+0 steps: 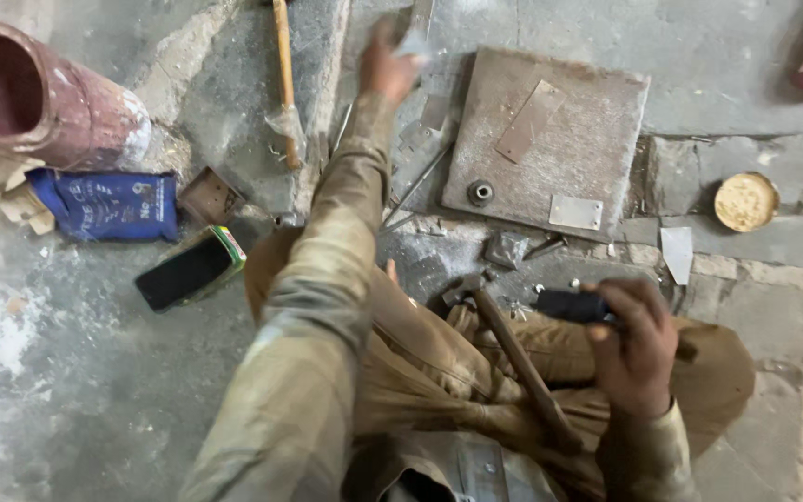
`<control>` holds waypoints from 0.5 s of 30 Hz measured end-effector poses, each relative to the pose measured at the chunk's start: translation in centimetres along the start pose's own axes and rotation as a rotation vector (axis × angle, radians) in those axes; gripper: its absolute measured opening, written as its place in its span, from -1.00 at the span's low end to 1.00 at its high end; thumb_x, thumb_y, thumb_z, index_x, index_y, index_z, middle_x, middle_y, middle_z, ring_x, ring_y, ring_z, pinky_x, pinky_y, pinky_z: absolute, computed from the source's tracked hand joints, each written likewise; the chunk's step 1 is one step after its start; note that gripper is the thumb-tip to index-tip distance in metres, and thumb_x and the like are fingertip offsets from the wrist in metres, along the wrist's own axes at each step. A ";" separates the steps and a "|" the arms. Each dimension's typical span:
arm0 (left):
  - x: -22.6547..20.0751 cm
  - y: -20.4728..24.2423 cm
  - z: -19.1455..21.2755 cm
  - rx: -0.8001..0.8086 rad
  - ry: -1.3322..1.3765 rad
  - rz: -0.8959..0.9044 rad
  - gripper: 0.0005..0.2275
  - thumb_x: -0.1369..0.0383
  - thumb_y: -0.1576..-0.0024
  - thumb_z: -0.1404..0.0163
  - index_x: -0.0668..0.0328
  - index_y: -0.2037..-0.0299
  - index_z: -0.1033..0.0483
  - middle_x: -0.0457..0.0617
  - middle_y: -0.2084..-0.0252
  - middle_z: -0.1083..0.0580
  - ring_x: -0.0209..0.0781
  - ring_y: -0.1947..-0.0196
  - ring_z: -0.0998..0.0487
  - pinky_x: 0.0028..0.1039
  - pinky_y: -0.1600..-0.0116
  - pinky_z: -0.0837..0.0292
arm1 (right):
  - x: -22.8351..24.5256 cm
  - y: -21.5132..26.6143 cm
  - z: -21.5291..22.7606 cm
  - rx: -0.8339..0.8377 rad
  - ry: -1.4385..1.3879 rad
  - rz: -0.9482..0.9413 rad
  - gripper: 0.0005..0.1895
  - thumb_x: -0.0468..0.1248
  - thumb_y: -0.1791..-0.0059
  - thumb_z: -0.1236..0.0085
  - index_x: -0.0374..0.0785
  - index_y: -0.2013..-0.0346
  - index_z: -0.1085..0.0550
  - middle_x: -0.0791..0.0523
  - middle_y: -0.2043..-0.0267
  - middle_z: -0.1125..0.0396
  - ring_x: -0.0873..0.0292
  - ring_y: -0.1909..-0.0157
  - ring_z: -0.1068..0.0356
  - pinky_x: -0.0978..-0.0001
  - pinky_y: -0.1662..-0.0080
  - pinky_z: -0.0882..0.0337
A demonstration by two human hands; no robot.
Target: The person sits on the floor and uses a hammer and a metal punch to create holes in small metal pieces. They repeatedly position the punch on the metal, strike it with the hammer, and then inspect the resulting holes.
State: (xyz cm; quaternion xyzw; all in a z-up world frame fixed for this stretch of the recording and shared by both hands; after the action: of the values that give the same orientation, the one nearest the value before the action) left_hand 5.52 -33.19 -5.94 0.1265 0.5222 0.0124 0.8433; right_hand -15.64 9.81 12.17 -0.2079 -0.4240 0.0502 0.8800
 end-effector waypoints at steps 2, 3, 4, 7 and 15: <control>-5.8 5.1 -5.6 0.362 0.101 -0.109 -0.52 0.35 -0.01 -0.27 0.24 -0.16 -0.49 0.12 0.03 -0.58 -0.16 0.20 -0.67 -0.41 0.14 -0.72 | 0.1 0.1 1.8 -0.100 0.042 -0.015 -0.51 0.02 -0.17 -0.08 -0.30 -0.20 -0.44 0.01 -0.01 -0.36 0.10 0.00 -0.39 0.35 -0.04 -0.39; -8.6 9.3 -7.5 0.480 0.172 -0.263 -0.48 0.43 0.09 -0.27 0.25 -0.12 -0.40 0.05 0.10 -0.57 -0.17 0.28 -0.69 -0.46 0.28 -0.75 | 0.2 -0.1 2.5 -0.155 0.061 -0.018 -0.45 0.06 -0.18 -0.08 -0.34 -0.23 -0.44 0.01 -0.01 -0.35 0.10 -0.02 -0.37 0.35 -0.08 -0.37; -8.3 13.6 -10.0 0.653 0.196 -0.118 -0.60 0.39 0.01 -0.20 0.26 -0.07 -0.53 0.09 0.14 -0.59 -0.17 0.28 -0.70 -0.42 0.24 -0.77 | 0.2 -0.3 3.1 -0.191 0.042 -0.026 -0.43 0.06 -0.19 -0.08 -0.36 -0.26 -0.44 0.02 -0.01 -0.34 0.12 0.00 -0.35 0.37 -0.07 -0.37; -11.0 24.8 -13.2 0.895 0.319 -0.331 -0.62 0.31 -0.18 -0.13 0.31 -0.17 -0.50 0.16 0.06 -0.61 -0.09 0.13 -0.65 -0.31 0.02 -0.63 | -0.1 -1.4 4.0 -0.319 -0.013 -0.030 -0.45 0.03 -0.25 -0.04 -0.39 -0.31 -0.42 0.01 -0.08 -0.32 0.16 -0.03 -0.32 0.40 -0.12 -0.37; -10.3 30.3 -14.3 0.940 0.430 -0.401 -0.60 0.41 -0.23 -0.03 0.40 -0.26 -0.41 0.09 -0.16 -0.55 -0.22 -0.15 -0.55 -0.44 -0.25 -0.45 | -7.1 0.9 1.5 -0.431 -0.446 -0.389 -0.57 -0.16 -0.24 0.04 -0.38 -0.32 -0.40 0.11 0.02 -0.33 0.33 0.13 -0.31 0.54 0.11 -0.36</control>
State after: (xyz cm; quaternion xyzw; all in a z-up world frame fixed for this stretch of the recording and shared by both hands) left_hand -8.44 -2.56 3.88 0.3822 0.6457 -0.3572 0.5562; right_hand -21.23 9.24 7.54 -0.2880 -0.6380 -0.1648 0.6949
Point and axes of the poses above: each hand's wrist, its own y-axis away from the middle knuckle, its own z-axis out of the back of the hand, x = y × z, the point moved 9 cm from there along -y, towards the middle knuckle
